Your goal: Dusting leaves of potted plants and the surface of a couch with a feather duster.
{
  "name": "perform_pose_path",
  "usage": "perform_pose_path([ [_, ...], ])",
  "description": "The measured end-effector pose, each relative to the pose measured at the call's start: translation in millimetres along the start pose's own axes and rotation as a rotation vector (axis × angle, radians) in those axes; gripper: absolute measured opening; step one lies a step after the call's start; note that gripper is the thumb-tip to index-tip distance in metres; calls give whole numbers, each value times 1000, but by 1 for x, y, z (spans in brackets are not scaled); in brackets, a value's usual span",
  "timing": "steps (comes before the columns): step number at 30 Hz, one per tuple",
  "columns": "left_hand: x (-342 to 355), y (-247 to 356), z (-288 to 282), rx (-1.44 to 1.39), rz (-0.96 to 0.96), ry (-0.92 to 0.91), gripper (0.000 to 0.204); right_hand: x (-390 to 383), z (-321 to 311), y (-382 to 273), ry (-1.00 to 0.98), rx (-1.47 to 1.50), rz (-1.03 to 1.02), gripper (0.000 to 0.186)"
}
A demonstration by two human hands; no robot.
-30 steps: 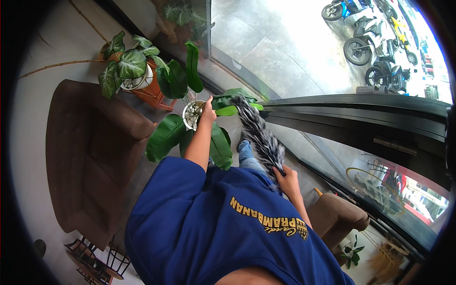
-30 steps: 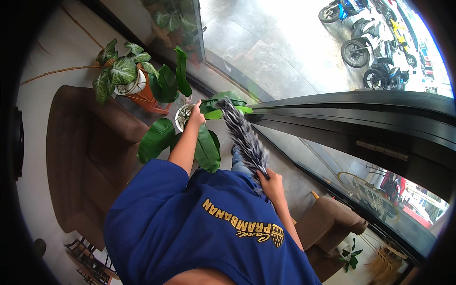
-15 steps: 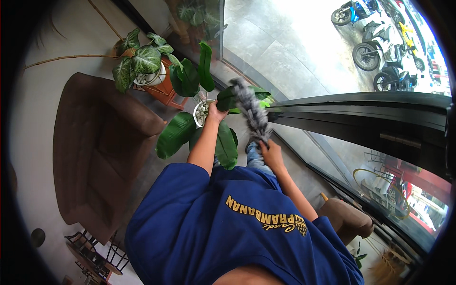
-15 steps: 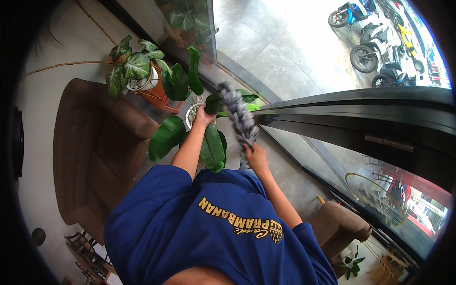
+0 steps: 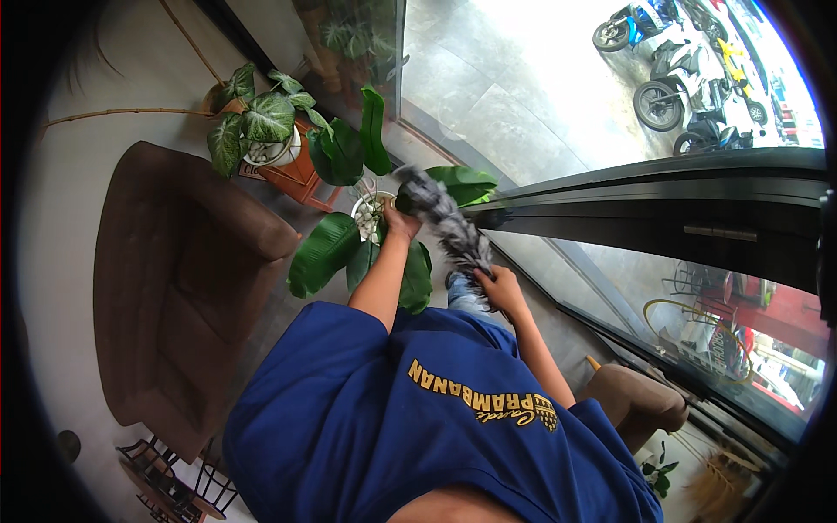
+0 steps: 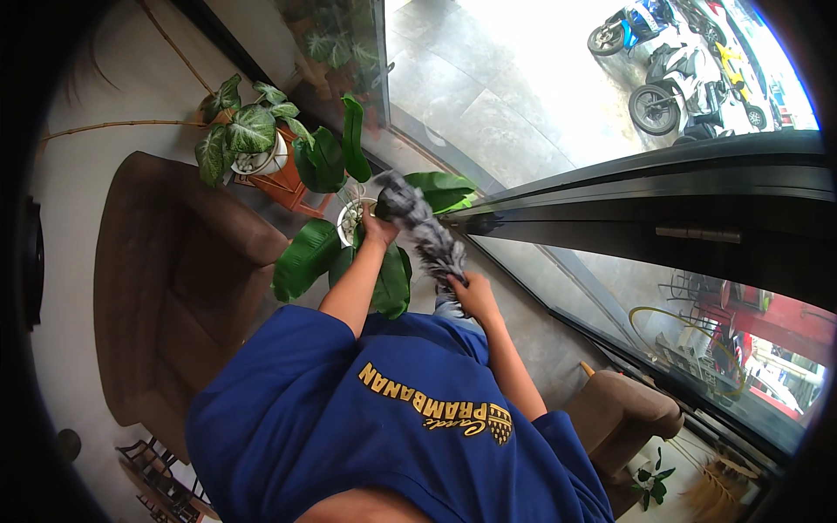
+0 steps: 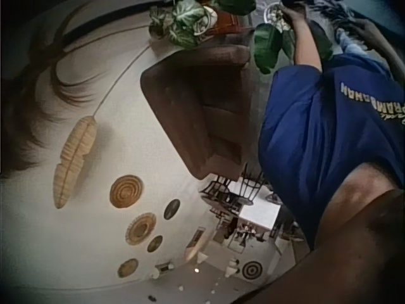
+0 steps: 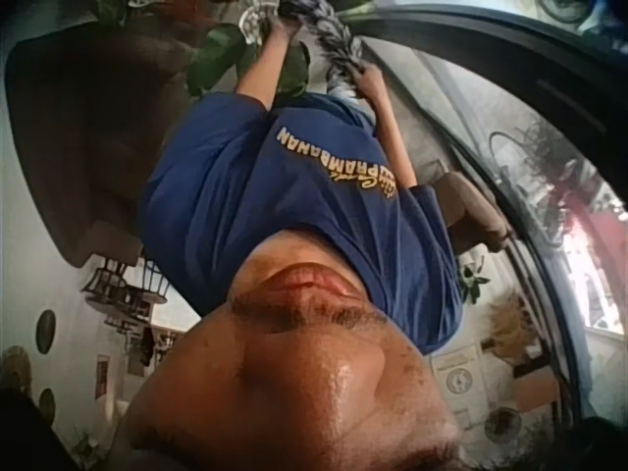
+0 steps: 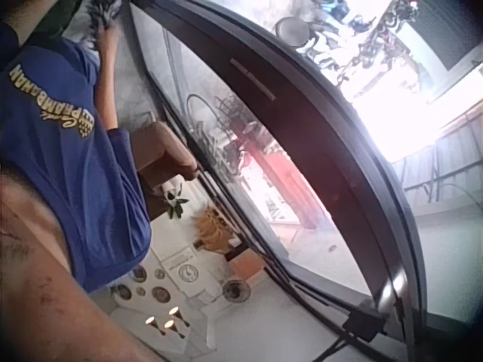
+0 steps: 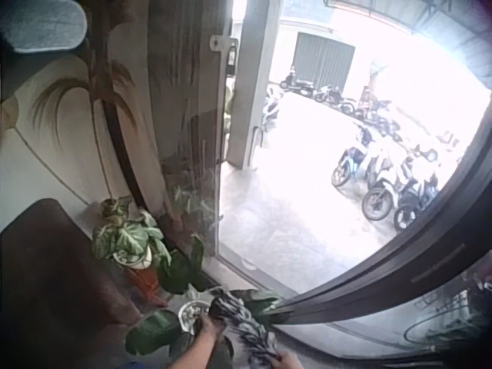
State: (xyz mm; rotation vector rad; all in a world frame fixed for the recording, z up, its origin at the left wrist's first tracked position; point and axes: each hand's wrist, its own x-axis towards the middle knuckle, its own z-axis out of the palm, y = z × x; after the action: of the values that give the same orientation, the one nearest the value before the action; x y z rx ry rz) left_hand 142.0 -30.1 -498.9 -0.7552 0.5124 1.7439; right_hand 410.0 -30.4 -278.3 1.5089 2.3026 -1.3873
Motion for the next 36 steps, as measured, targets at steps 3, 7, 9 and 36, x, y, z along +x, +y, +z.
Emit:
perform_pose_path([
  [3, -22, -11, 9, -64, -11, -94, 74, -9, -3, -2, 238, 98, 183, 35],
  [7, -31, -23, 22, -17, 83, -124, 69, -27, -11, -3, -4, 5, 116, 34],
  [9, -28, -30, 30, 21, 135, -65, 66, -31, -13, -3, 38, 26, 86, 34],
  [36, -73, -50, 75, 109, -279, -60, 73, -62, -12, -3, 324, 84, 46, 29],
])
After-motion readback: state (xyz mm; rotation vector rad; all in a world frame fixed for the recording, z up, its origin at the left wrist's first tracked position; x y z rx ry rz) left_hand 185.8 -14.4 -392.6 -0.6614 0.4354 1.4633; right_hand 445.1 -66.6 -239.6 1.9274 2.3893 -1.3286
